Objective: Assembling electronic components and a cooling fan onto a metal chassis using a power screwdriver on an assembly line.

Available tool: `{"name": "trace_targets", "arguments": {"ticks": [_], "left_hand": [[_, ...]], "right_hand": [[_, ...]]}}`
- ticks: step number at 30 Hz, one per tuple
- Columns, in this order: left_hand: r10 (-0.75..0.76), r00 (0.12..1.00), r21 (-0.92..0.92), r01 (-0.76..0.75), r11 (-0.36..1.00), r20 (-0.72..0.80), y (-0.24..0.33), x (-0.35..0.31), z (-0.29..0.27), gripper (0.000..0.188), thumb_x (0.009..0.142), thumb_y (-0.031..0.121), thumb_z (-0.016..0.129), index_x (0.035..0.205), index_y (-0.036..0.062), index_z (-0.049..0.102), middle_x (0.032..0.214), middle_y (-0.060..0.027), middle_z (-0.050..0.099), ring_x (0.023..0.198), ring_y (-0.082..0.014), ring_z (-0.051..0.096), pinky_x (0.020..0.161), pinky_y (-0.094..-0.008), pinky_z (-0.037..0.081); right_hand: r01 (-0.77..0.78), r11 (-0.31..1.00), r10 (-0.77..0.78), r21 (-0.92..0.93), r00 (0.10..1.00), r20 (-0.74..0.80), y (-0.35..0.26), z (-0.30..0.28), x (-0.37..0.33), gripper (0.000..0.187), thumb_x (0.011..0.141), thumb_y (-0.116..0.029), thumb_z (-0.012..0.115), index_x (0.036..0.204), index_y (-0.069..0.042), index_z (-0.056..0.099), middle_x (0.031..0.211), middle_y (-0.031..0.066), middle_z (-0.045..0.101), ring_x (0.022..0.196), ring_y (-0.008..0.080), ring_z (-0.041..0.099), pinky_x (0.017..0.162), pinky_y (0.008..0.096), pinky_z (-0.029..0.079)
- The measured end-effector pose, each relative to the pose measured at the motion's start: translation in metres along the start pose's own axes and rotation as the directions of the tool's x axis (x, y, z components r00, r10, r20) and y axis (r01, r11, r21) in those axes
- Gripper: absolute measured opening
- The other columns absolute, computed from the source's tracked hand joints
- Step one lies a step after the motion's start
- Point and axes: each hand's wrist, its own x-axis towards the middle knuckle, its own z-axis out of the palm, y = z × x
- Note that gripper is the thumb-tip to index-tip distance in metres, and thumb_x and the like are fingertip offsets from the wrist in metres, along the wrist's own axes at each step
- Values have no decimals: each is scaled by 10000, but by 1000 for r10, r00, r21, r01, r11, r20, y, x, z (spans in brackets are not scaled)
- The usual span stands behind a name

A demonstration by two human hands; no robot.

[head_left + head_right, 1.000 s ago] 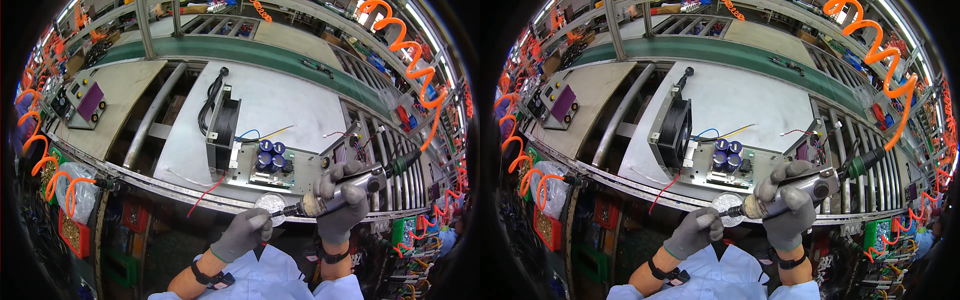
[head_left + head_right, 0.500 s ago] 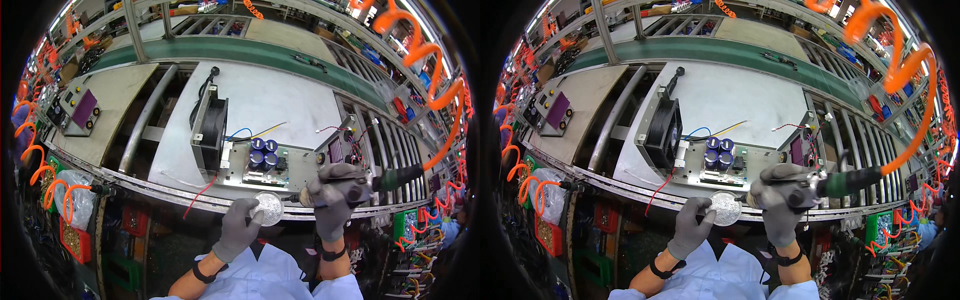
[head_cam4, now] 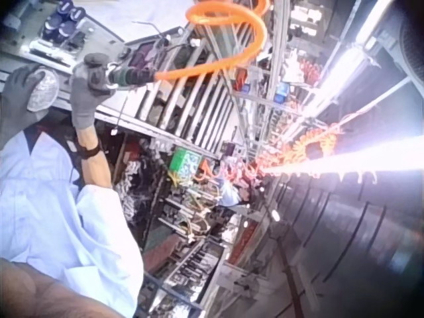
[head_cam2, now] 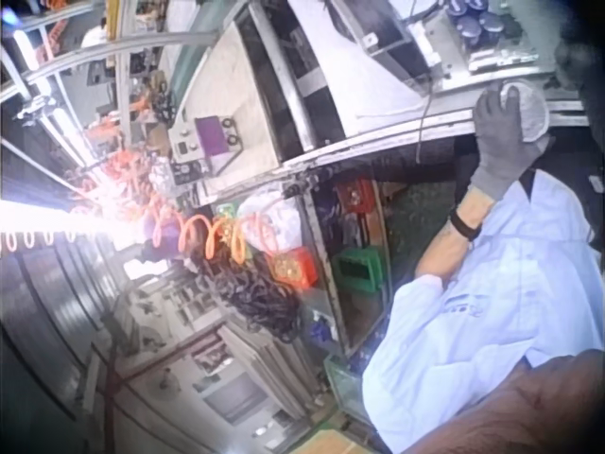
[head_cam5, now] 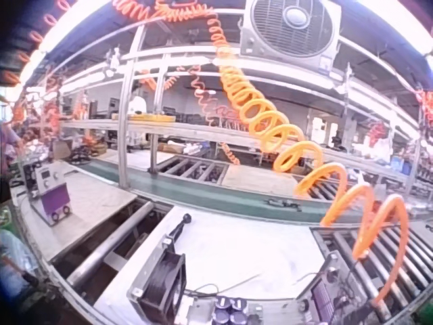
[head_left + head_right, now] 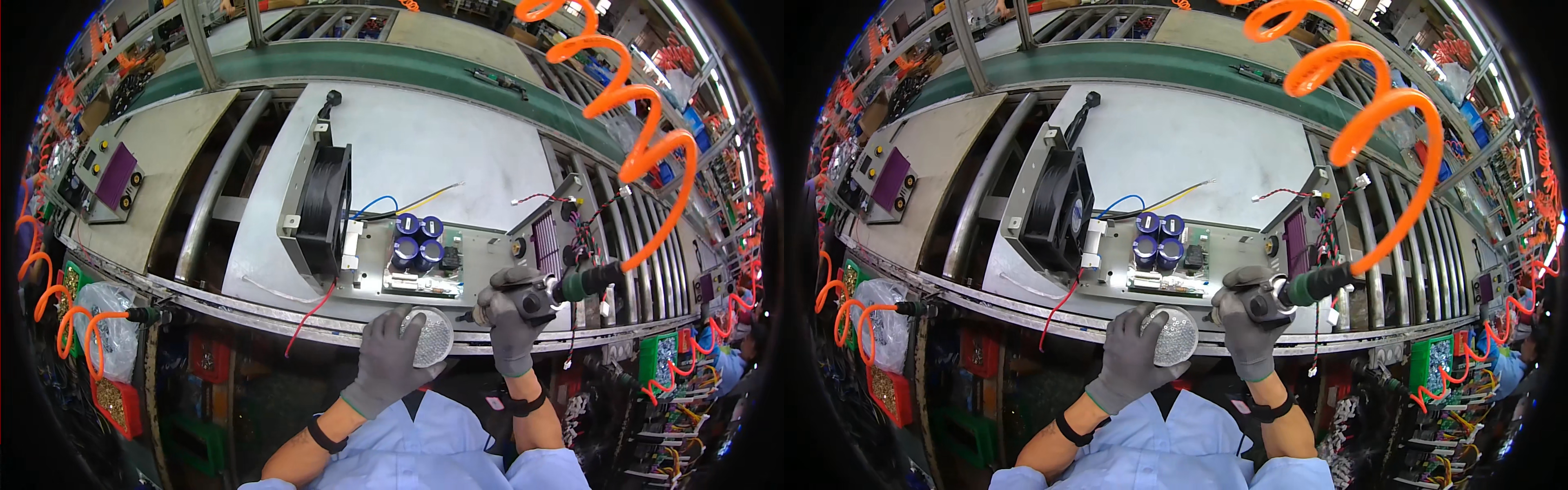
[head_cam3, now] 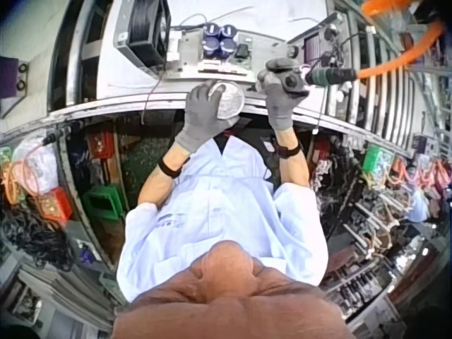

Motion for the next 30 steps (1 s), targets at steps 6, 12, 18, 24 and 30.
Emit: {"name": "trace_targets", "arguments": {"ticks": [6,12,18,24,30], "left_hand": [[5,1000,-1,-5,1000,-11,-2,1,-3,795,612,475,860,1240,69,591,1264,-204,544,1112,-395,545,942,-509,452],[47,998,32,-46,998,-28,-10,1,-3,799,645,539,822,1240,51,605,1231,-191,582,1095,-380,573,891,-485,461],[38,999,-17,-38,999,-1,-15,-1,-3,754,681,559,786,1208,46,620,1214,-164,594,1098,-340,585,908,-468,458],[38,999,-14,-38,999,-13,-19,-4,-4,761,692,574,763,1228,53,622,1254,-160,589,1102,-327,581,917,-456,451],[73,997,-6,-73,997,-30,-20,-5,-5,755,699,590,751,1220,59,625,1248,-156,585,1090,-325,578,910,-457,449]], "right_hand": [[-39,999,41,-16,986,159,-27,32,19,411,789,109,603,1165,-24,504,978,138,617,748,157,631,565,269,520],[121,985,-149,119,955,255,-46,111,65,368,858,28,609,1191,-31,466,1022,158,576,769,169,616,567,285,505],[126,991,-108,-46,953,281,-10,159,112,234,802,42,590,1032,21,560,809,140,641,605,140,609,512,270,497],[-103,968,88,228,993,75,-6,150,129,278,805,-74,611,1076,-48,553,925,82,605,662,164,612,686,342,543],[-258,885,242,388,966,91,-34,117,137,249,797,-83,605,1035,-30,552,904,88,608,668,158,595,673,333,541]]}}
